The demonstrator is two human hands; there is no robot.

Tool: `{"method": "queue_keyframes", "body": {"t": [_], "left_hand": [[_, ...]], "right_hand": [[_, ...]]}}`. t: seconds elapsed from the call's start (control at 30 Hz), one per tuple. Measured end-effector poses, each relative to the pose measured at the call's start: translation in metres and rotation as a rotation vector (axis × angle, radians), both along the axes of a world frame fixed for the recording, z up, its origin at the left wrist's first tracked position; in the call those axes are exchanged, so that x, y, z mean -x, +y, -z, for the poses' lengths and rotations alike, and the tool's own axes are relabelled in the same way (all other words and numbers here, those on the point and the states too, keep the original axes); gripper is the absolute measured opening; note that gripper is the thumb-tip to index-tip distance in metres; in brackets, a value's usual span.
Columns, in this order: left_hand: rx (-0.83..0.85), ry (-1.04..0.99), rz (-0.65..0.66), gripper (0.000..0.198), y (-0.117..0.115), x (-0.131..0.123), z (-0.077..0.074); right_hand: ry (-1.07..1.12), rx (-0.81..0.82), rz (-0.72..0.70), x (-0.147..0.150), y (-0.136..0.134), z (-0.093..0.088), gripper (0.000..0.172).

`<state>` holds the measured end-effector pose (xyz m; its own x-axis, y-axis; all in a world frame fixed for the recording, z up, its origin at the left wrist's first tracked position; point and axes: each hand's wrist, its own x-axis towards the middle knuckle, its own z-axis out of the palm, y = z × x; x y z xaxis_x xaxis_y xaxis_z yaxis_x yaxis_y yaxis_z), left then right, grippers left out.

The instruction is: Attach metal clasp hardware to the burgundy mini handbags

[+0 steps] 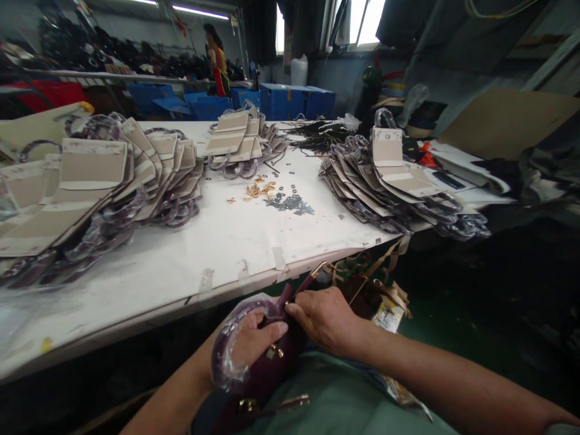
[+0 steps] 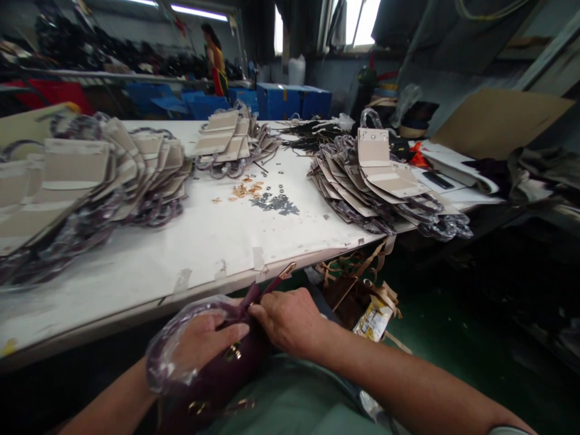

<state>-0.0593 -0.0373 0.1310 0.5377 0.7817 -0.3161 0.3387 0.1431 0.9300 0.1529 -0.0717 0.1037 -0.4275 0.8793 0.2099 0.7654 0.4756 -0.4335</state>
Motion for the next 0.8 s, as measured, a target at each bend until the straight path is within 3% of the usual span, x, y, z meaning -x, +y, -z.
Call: {"method": "queue_keyframes", "body": {"t": [0.2,0.37,0.57,0.8], "left_hand": [[-0.070,0.006,-0.059,0.026,-0.007,-0.008,0.007],[-0.060,0.042,0.090,0.031,0.003,-0.006,0.013],[0.204,-0.117,0.368,0.036,0.039,0.008,0.008],[0.481,-0.226,0.418,0.040,0.063,0.013,0.007]], "right_hand": [[0.141,-0.003,0.074,0.004,-0.010,0.015,0.052],[0.263,0.049,0.177,0.009,-0.014,0.022,0.052],[0.495,0.351,0.193,-0.010,-0.004,0.003,0.061],[0.533,0.269,0.277,-0.025,0.004,-0.006,0.057]]}}
